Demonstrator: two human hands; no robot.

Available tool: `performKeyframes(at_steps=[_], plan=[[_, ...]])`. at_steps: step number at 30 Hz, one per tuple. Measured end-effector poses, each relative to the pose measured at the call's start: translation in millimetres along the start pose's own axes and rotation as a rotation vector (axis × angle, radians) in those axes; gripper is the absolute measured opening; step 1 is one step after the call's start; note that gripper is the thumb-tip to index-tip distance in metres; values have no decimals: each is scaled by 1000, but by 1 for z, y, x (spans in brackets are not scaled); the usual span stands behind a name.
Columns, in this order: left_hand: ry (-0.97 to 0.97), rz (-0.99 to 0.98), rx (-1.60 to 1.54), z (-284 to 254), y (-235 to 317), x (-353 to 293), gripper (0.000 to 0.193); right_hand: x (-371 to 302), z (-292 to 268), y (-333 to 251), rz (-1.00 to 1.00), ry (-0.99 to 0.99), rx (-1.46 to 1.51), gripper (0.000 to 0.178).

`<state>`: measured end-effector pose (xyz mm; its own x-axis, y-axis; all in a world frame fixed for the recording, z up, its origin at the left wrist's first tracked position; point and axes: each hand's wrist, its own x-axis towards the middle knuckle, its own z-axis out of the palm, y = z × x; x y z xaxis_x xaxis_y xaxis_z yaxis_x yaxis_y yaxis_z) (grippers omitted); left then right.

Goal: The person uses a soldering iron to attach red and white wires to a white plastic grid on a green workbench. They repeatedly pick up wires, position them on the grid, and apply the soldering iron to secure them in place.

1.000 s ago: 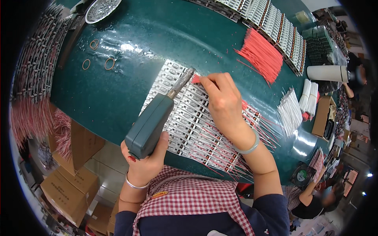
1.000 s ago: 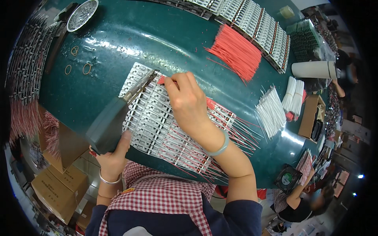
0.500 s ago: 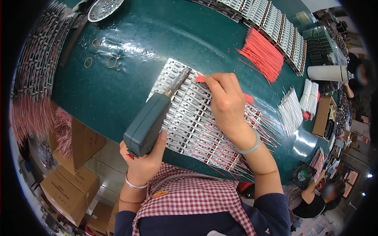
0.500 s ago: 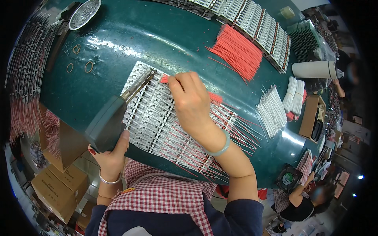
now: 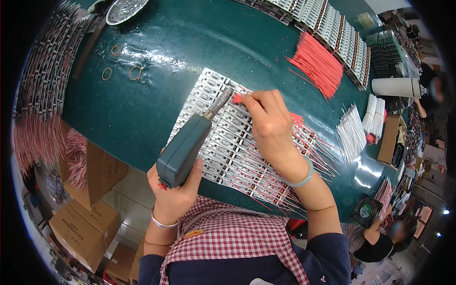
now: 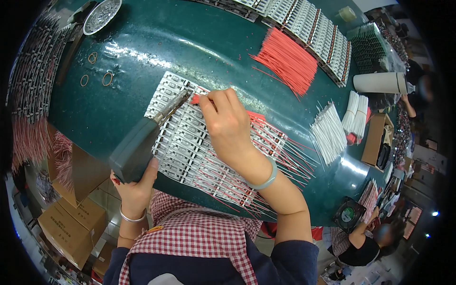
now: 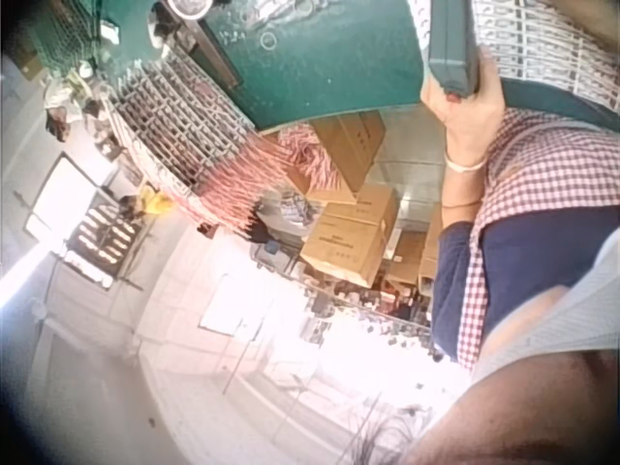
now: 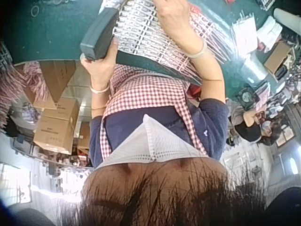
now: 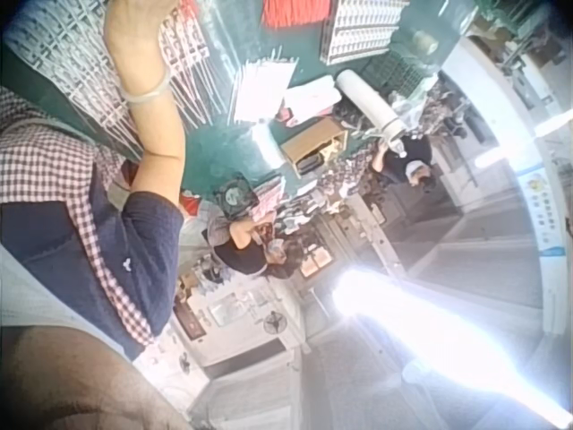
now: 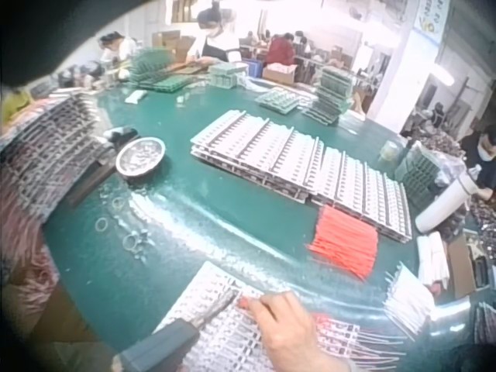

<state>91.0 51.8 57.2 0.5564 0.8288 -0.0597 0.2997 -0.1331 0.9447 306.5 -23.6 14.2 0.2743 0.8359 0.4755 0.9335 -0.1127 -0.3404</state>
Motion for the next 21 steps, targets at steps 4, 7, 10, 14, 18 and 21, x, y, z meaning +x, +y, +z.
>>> performKeyframes(at_steps=[4,7,10,14,18,21], plan=[[-7,67,41,1,0,3,23,0,2,1,-12,9,-8,28],[-10,59,51,1,1,3,23,0,2,0,-6,0,-19,27],[3,73,49,1,3,3,21,0,2,-1,-4,0,-24,27],[50,-51,9,-1,-6,-9,19,1,1,-1,-8,5,-29,26],[98,13,43,0,-6,-9,19,0,1,-2,-3,3,-39,26],[102,13,31,-1,-6,-11,19,-1,2,-1,-2,7,-36,26]])
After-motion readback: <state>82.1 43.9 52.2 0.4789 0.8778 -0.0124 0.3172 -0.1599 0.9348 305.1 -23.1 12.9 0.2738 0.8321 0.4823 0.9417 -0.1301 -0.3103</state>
